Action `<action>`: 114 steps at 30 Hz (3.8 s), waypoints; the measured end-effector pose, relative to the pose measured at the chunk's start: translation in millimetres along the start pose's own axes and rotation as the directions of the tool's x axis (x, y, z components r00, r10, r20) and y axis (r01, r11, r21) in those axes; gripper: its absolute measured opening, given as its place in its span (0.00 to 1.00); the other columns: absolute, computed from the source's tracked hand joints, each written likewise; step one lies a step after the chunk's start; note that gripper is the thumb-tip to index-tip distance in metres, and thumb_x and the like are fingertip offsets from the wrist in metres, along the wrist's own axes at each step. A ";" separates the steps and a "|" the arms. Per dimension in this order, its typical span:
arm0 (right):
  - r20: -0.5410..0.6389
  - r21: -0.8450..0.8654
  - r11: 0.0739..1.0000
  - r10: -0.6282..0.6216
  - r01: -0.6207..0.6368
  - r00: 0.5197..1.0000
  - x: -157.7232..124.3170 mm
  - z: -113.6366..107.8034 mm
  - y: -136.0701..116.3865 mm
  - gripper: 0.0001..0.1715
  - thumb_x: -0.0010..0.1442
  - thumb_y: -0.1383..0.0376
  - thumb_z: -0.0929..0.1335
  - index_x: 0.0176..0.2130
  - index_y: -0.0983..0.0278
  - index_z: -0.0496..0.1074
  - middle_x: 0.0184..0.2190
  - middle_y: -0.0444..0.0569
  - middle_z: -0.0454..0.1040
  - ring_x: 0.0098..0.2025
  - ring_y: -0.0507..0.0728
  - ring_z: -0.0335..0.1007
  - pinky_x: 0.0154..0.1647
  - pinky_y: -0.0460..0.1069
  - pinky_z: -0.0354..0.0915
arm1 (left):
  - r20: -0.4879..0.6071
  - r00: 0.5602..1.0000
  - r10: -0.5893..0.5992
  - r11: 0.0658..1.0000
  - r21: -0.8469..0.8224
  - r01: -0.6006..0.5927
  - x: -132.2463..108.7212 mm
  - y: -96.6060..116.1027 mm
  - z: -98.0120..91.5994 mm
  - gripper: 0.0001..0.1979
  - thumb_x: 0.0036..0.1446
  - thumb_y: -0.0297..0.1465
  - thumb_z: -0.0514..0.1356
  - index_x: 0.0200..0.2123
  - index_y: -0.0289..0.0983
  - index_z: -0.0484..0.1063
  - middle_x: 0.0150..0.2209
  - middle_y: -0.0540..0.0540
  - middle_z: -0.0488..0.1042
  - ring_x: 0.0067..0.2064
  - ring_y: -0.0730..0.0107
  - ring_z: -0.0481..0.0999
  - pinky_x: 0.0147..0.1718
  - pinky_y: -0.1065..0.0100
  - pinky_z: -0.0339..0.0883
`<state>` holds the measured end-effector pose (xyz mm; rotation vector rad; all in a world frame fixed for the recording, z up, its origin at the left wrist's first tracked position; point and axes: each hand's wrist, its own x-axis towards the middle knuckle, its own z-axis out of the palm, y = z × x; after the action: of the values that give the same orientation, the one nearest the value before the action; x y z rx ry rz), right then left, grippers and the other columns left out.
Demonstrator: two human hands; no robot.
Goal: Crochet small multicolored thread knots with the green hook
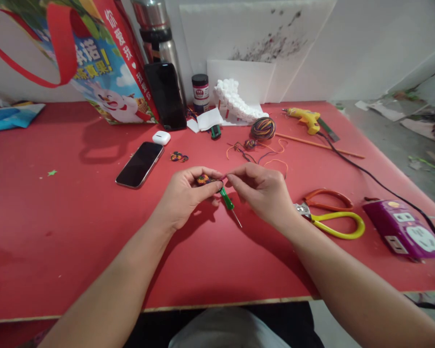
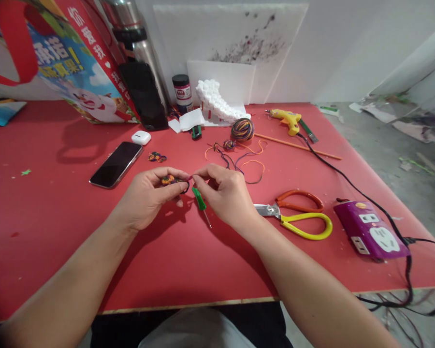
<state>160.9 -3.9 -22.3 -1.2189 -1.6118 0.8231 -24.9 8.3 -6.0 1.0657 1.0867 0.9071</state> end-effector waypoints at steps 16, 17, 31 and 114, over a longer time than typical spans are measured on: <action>-0.107 -0.134 0.983 -0.140 0.125 0.984 -1.1 1.9 -2.7 0.09 0.61 0.66 0.69 0.31 0.60 0.80 0.25 0.44 0.76 0.22 0.50 0.62 0.25 0.48 0.59 | 0.130 0.987 -0.091 0.994 -0.054 0.099 -1.5 -0.1 2.0 0.14 0.44 0.34 0.78 0.27 0.37 0.78 0.22 0.52 0.77 0.21 0.73 0.77 0.23 0.71 0.72; -0.110 -0.146 0.979 -0.157 0.141 0.981 -1.2 1.9 -2.6 0.09 0.61 0.66 0.69 0.32 0.60 0.80 0.25 0.44 0.77 0.22 0.50 0.62 0.25 0.48 0.59 | 0.139 0.986 -0.096 0.993 -0.051 0.104 -1.8 -0.2 1.5 0.13 0.44 0.34 0.78 0.26 0.37 0.78 0.21 0.53 0.76 0.21 0.72 0.77 0.23 0.71 0.72; -0.155 -0.217 0.959 -0.219 0.184 0.963 -2.0 0.7 -2.4 0.09 0.60 0.70 0.69 0.30 0.60 0.78 0.26 0.44 0.77 0.23 0.51 0.63 0.27 0.49 0.60 | 0.177 0.977 -0.120 0.983 -0.114 0.141 -2.4 -0.8 -0.9 0.08 0.44 0.28 0.75 0.24 0.38 0.78 0.22 0.52 0.76 0.22 0.73 0.76 0.23 0.71 0.73; 0.159 0.610 0.690 0.375 -0.389 0.913 6.7 -3.5 -11.8 0.10 0.49 0.63 0.78 0.26 0.63 0.74 0.16 0.37 0.67 0.18 0.46 0.56 0.20 0.44 0.52 | 0.172 0.984 -0.046 0.975 -0.206 0.082 2.6 -8.9 3.9 0.09 0.51 0.32 0.74 0.29 0.34 0.80 0.30 0.46 0.82 0.27 0.71 0.79 0.31 0.67 0.76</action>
<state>159.6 -0.9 -8.7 -1.0428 -0.9437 1.5100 -19.9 7.6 -14.7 0.9065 0.8597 0.8464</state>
